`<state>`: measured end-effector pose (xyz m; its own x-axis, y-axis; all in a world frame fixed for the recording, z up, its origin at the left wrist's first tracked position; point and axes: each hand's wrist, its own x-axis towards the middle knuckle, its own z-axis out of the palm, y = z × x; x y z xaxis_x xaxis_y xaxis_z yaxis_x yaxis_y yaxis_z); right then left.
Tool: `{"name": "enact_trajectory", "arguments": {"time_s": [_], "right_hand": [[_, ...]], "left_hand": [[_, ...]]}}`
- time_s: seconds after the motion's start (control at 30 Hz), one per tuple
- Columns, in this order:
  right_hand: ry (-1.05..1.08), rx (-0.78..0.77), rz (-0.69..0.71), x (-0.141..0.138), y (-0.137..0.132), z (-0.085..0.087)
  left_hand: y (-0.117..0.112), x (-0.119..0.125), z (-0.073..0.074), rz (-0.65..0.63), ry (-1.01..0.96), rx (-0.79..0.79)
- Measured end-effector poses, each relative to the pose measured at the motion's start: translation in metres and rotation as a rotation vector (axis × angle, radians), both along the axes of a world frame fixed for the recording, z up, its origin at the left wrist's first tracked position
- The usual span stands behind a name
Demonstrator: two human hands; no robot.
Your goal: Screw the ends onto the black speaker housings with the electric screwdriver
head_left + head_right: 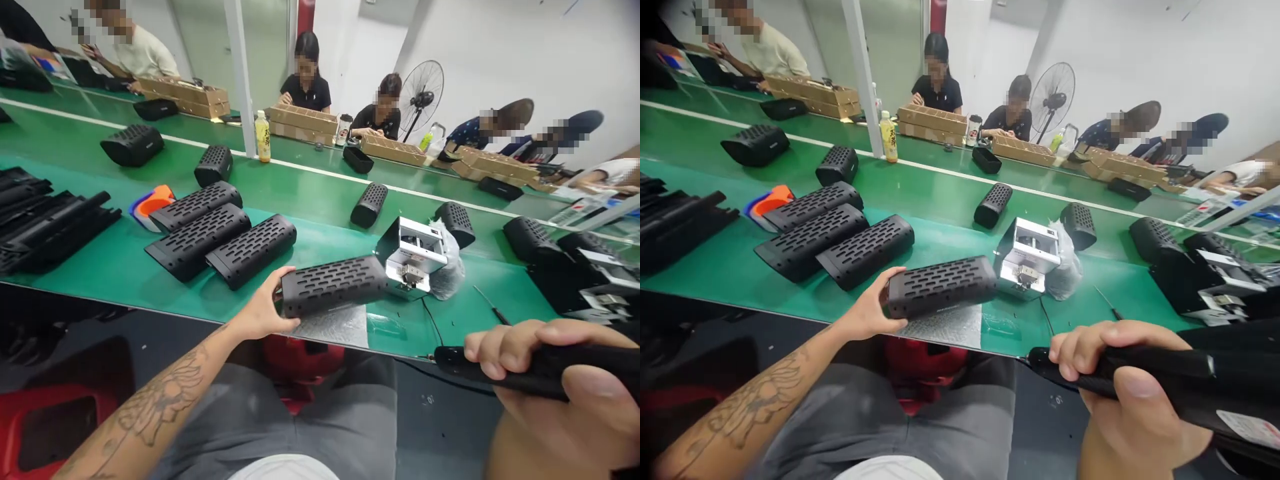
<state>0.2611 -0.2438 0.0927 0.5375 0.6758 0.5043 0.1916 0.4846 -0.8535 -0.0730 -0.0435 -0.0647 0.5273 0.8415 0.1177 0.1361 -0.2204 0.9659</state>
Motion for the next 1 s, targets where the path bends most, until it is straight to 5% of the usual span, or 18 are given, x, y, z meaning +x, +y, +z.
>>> {"name": "enact_trajectory", "arguments": {"time_s": [0.2, 0.57, 1.0], "right_hand": [[-0.038, 0.139, 0.252, -0.023, 0.019, -0.010], [-0.034, 0.105, 0.274, -0.029, 0.066, -0.041], [0.015, -0.013, 0.388, -0.027, 0.081, -0.041]], "left_hand": [[-0.003, -0.016, -0.003, -0.128, 0.110, 0.145], [-0.002, -0.020, -0.009, -0.147, 0.188, 0.208], [0.003, -0.021, -0.004, -0.228, 0.226, 0.283]]}}
